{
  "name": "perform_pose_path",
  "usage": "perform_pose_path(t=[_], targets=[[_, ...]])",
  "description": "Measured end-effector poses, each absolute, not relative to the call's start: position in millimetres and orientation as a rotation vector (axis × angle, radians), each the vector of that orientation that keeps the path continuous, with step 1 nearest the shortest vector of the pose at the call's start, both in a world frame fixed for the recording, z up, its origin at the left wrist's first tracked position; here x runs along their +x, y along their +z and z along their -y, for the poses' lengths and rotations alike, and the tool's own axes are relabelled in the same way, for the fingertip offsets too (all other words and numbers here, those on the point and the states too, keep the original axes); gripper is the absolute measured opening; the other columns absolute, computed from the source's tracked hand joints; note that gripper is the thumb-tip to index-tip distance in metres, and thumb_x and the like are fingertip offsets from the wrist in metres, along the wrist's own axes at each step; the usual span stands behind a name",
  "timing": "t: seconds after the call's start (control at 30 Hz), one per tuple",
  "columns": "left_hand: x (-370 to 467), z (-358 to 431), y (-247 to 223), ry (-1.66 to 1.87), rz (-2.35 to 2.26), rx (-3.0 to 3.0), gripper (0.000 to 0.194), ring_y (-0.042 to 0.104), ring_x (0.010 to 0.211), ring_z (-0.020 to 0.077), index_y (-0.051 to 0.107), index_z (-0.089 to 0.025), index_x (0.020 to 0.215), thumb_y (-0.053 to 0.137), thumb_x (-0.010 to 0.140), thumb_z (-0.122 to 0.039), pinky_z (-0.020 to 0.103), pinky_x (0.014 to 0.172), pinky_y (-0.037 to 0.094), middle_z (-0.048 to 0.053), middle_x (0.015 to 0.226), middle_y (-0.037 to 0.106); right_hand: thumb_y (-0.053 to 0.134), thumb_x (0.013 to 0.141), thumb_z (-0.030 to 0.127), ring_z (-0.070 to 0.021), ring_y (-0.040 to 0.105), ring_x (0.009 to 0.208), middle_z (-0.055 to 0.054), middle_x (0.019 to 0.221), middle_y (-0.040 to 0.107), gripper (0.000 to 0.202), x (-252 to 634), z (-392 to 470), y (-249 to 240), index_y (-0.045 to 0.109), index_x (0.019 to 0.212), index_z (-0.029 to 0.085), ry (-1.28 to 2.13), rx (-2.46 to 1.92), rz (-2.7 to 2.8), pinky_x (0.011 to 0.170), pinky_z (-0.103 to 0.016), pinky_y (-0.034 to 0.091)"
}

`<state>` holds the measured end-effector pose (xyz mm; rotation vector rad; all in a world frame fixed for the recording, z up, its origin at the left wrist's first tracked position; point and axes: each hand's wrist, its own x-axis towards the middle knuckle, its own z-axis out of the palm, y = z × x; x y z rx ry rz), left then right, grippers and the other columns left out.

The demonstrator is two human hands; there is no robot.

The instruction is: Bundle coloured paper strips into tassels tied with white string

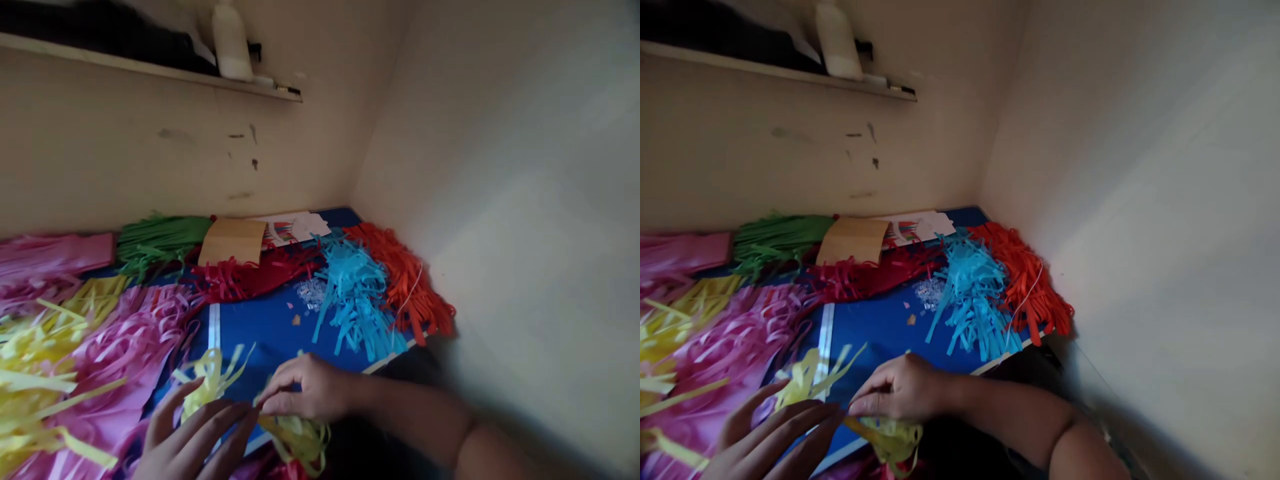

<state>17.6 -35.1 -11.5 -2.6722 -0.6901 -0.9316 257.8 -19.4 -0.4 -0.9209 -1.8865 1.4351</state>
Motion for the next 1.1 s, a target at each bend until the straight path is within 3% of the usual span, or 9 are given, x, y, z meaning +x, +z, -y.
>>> perform_pose_path(t=[0.07, 0.17, 0.27, 0.4, 0.73, 0.83, 0.97, 1.1], targets=[[18.6, 44.6, -1.0, -0.964, 0.728, -2.713, 0.029, 0.072, 0.084, 0.0166, 0.067, -0.030, 0.115, 0.052, 0.092, -0.021, 0.048, 0.122, 0.020, -0.002, 0.094, 0.078, 0.076, 0.068, 0.060, -0.0096, 0.053, 0.059, 0.002, 0.068, 0.065, 0.043, 252.4, 24.4, 6.7, 0.072, 0.074, 0.017, 1.878, -0.940, 1.487, 0.061, -0.023, 0.040], [30.6, 52.1, 4.4, -1.139, 0.833, -2.669, 0.021, 0.072, 0.081, 0.0152, 0.068, -0.024, 0.108, 0.055, 0.091, -0.021, 0.039, 0.116, 0.034, -0.001, 0.089, 0.078, 0.088, 0.052, 0.055, -0.0055, 0.045, 0.051, 0.005, 0.056, 0.058, 0.046, 243.4, 27.5, 6.0, 0.068, 0.065, 0.015, 2.042, -0.949, 1.148, 0.052, -0.020, 0.032], [49.5, 60.5, 0.1, -1.308, 1.034, -2.561, 0.011, 0.072, 0.079, 0.0148, 0.066, -0.024, 0.094, 0.055, 0.093, -0.025, 0.031, 0.100, 0.049, -0.001, 0.081, 0.076, 0.089, 0.056, 0.048, -0.0054, 0.045, 0.047, 0.005, 0.052, 0.057, 0.042, 238.2, 35.3, -1.4, 0.067, 0.066, 0.014, 1.942, -0.869, 1.042, 0.049, -0.019, 0.032], [72.1, 71.7, -8.6, -1.439, 1.422, -2.407, 0.020, 0.073, 0.080, 0.0168, 0.063, -0.024, 0.092, 0.050, 0.096, -0.039, 0.029, 0.083, 0.057, 0.000, 0.079, 0.074, 0.087, 0.064, 0.045, -0.0058, 0.045, 0.044, 0.005, 0.052, 0.056, 0.037, 238.8, 47.5, -13.5, 0.065, 0.068, 0.015, 1.832, -0.822, 0.981, 0.046, -0.019, 0.032], [81.1, 66.3, -5.0, -1.553, 1.299, -2.440, 0.011, 0.070, 0.078, 0.0130, 0.065, -0.025, 0.093, 0.058, 0.088, -0.017, 0.034, 0.098, 0.046, -0.002, 0.083, 0.073, 0.084, 0.069, 0.044, -0.0076, 0.045, 0.047, 0.003, 0.055, 0.056, 0.034, 240.4, 54.4, -27.5, 0.064, 0.067, 0.017, 1.741, -0.789, 1.000, 0.046, -0.020, 0.033], [86.5, 67.5, -4.7, -1.562, 1.300, -2.385, 0.010, 0.068, 0.069, 0.0101, 0.062, -0.023, 0.087, 0.057, 0.088, -0.014, 0.032, 0.102, 0.043, -0.004, 0.077, 0.072, 0.082, 0.072, 0.045, -0.0064, 0.043, 0.046, 0.003, 0.057, 0.056, 0.034, 237.6, 57.5, -28.2, 0.062, 0.069, 0.017, 1.685, -0.793, 0.997, 0.046, -0.019, 0.032], [89.5, 71.2, -7.4, -1.584, 1.347, -2.361, 0.011, 0.068, 0.067, 0.0103, 0.059, -0.023, 0.087, 0.053, 0.091, -0.014, 0.029, 0.095, 0.049, -0.004, 0.073, 0.071, 0.079, 0.077, 0.044, -0.0056, 0.040, 0.041, 0.006, 0.054, 0.052, 0.031, 235.0, 58.8, -27.6, 0.061, 0.080, 0.019, 1.673, -0.790, 0.982, 0.043, -0.018, 0.030], [86.7, 76.7, -12.4, -1.611, 1.391, -2.415, 0.013, 0.073, 0.078, 0.0165, 0.063, -0.024, 0.096, 0.051, 0.092, -0.019, 0.034, 0.091, 0.057, 0.001, 0.079, 0.074, 0.077, 0.078, 0.046, -0.0072, 0.043, 0.043, 0.005, 0.056, 0.052, 0.030, 231.7, 58.9, -22.0, 0.062, 0.082, 0.020, 1.691, -0.798, 1.017, 0.045, -0.020, 0.033]])
